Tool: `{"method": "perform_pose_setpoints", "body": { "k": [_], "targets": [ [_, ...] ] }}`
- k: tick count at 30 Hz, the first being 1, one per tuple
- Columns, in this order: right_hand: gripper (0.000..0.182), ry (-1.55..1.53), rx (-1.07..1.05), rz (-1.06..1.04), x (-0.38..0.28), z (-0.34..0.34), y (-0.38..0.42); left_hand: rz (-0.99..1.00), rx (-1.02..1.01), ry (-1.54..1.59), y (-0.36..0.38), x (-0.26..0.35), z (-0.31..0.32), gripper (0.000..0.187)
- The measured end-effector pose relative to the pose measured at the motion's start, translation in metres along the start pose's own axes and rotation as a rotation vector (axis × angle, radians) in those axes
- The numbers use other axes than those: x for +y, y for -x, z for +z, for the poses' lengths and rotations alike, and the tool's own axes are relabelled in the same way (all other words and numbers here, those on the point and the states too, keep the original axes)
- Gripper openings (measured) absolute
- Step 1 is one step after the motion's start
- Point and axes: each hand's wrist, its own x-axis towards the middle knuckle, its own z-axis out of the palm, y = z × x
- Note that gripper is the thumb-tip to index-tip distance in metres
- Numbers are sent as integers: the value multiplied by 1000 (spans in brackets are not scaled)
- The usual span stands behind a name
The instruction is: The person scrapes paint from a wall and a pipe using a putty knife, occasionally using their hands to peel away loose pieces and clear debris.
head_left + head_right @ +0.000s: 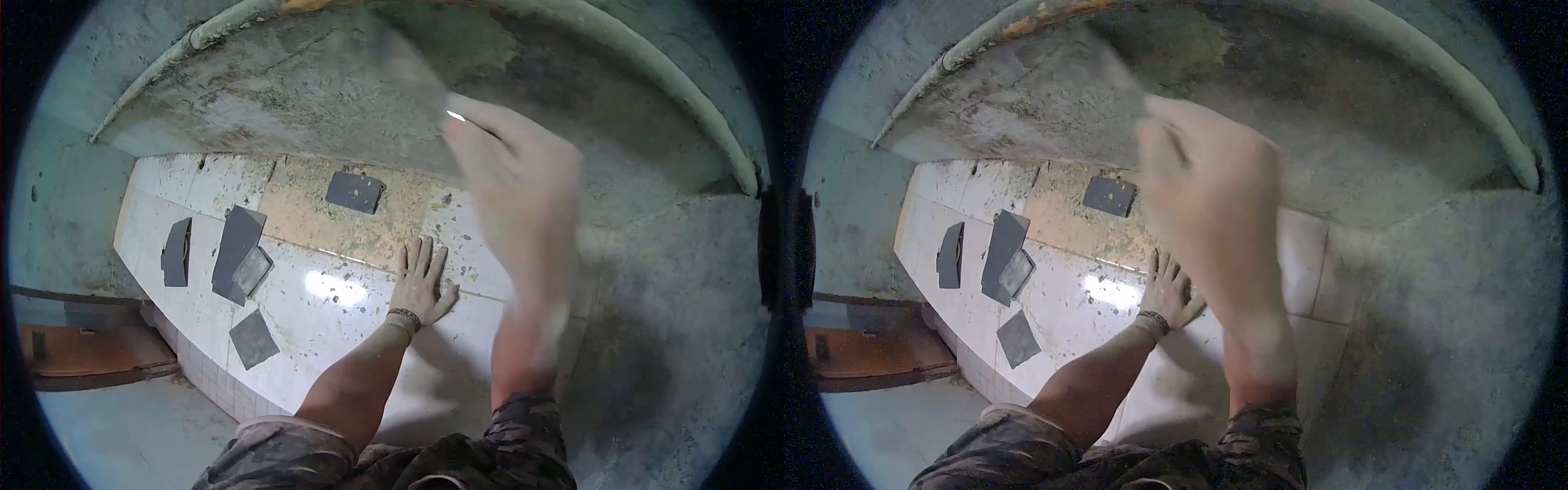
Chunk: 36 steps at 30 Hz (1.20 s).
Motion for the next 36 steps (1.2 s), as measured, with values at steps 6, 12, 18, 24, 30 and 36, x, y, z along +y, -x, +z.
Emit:
{"method": "perform_pose_setpoints", "body": {
  "k": [6,12,18,24,30,36],
  "targets": [
    [24,-24,4,133,-13,10,-7,16,80,20,-1,0,2,81],
    [24,142,78,-18,-8,4,7,5,69,40,-2,-3,7,81],
    [25,-8,-15,118,-17,51,-2,16,33,21,2,-4,8,80],
    [28,327,36,-70,-3,24,10,12,76,70,0,-3,5,79],
    [25,149,19,160,-3,33,12,7,41,79,2,-4,7,80],
    [24,-16,-44,218,4,61,1,15,65,105,-1,-5,3,80]
  ]
}}
